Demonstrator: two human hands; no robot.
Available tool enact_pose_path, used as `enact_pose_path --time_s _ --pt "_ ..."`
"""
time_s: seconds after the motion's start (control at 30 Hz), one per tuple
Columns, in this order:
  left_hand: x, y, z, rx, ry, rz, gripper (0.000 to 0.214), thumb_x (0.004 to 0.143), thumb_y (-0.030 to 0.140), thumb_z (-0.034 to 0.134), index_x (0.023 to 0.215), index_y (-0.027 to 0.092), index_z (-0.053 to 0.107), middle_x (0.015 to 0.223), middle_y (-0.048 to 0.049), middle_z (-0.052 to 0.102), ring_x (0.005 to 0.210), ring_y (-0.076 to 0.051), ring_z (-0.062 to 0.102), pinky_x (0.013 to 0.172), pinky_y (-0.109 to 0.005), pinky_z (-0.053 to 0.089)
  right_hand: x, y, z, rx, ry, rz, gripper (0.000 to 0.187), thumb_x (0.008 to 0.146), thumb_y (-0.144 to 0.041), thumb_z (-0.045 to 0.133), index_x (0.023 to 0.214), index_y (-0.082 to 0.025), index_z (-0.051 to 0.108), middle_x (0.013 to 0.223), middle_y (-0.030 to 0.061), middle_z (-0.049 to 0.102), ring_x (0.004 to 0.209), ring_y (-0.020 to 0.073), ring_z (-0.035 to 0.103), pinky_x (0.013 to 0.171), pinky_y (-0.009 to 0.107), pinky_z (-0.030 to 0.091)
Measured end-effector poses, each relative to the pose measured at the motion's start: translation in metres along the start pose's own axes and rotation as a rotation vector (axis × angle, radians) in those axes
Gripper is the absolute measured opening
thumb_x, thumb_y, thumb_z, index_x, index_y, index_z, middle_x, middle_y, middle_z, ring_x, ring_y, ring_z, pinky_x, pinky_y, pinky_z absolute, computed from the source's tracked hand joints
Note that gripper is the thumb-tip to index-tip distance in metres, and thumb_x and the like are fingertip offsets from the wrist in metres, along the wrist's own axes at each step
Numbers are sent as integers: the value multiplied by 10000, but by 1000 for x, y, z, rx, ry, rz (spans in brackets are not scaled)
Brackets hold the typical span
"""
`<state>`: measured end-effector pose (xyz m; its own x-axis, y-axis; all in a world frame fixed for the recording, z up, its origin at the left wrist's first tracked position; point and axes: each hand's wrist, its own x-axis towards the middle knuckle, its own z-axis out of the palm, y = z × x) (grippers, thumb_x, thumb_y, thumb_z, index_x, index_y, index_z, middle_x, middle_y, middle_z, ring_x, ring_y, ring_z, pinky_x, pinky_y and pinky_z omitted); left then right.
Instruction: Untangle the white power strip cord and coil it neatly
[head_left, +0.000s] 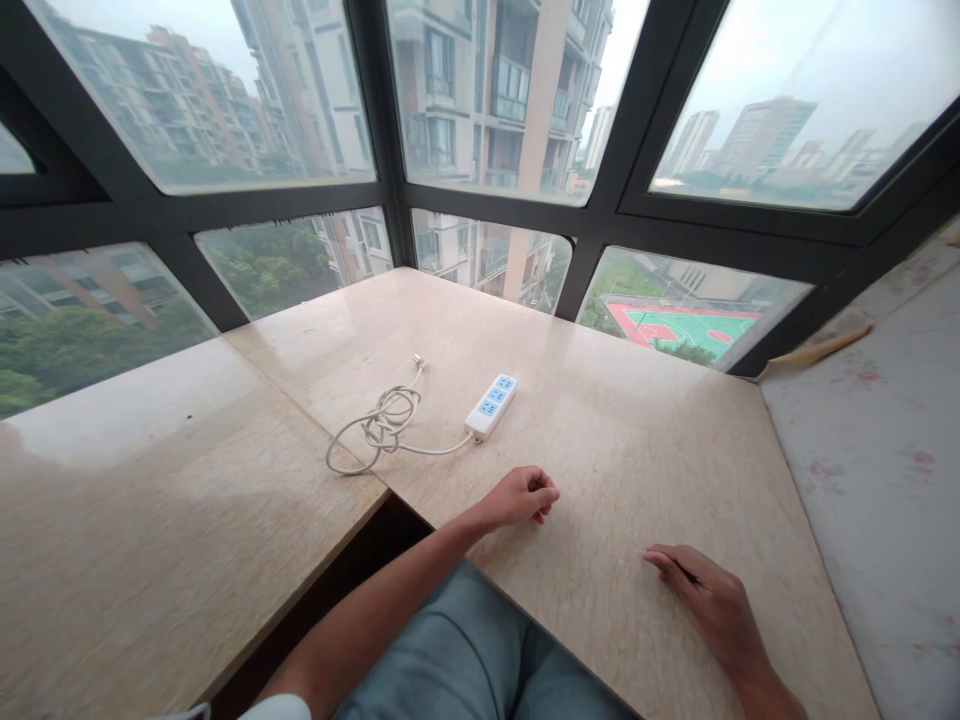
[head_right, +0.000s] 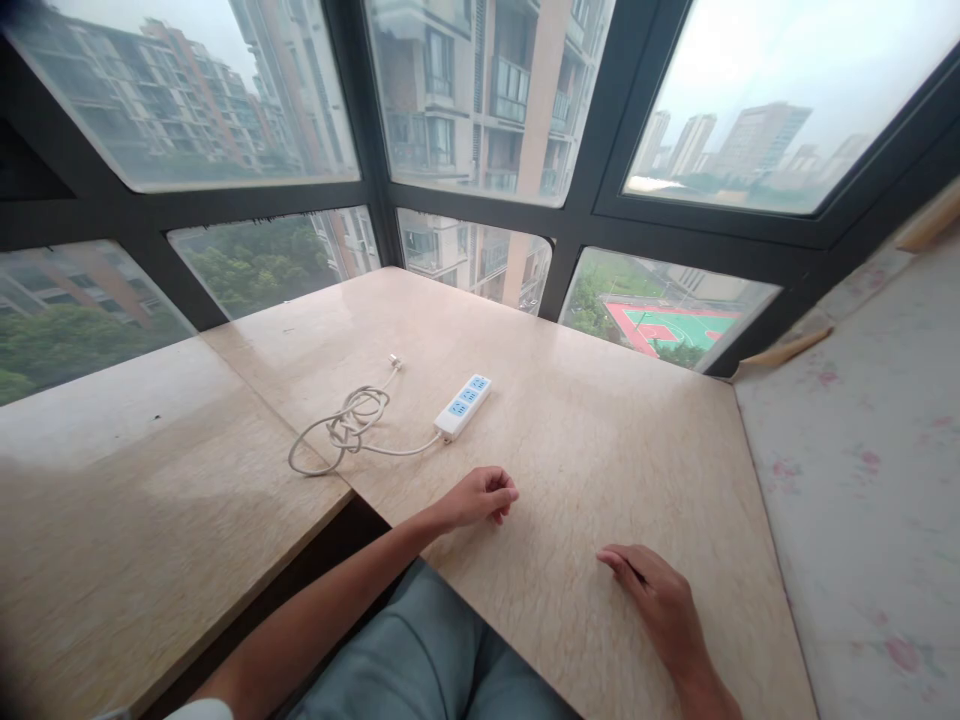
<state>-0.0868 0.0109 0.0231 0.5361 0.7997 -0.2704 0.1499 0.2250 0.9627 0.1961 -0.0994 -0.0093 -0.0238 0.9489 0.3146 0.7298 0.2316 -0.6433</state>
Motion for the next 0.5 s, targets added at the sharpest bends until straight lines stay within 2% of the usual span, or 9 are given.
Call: enact_pose_path --time_s 0.2,0.5 --pt "-18 10 -36 123 53 86 215 760 314 610 784 101 588 674 -42 615 589 -100 553 546 -213 417 -1 3 0 25 1 42 476 877 -576 506 848 -152 722 863 49 654 647 74 624 623 97 527" --pt "-62 38 -79 221 207 264 280 880 417 495 801 148 493 670 -33 592 623 -122 544 610 -248 428 2 -3 -2 26 5 62 501 864 -592 506 822 -142 723 816 58 646 642 85 627 606 99 524"
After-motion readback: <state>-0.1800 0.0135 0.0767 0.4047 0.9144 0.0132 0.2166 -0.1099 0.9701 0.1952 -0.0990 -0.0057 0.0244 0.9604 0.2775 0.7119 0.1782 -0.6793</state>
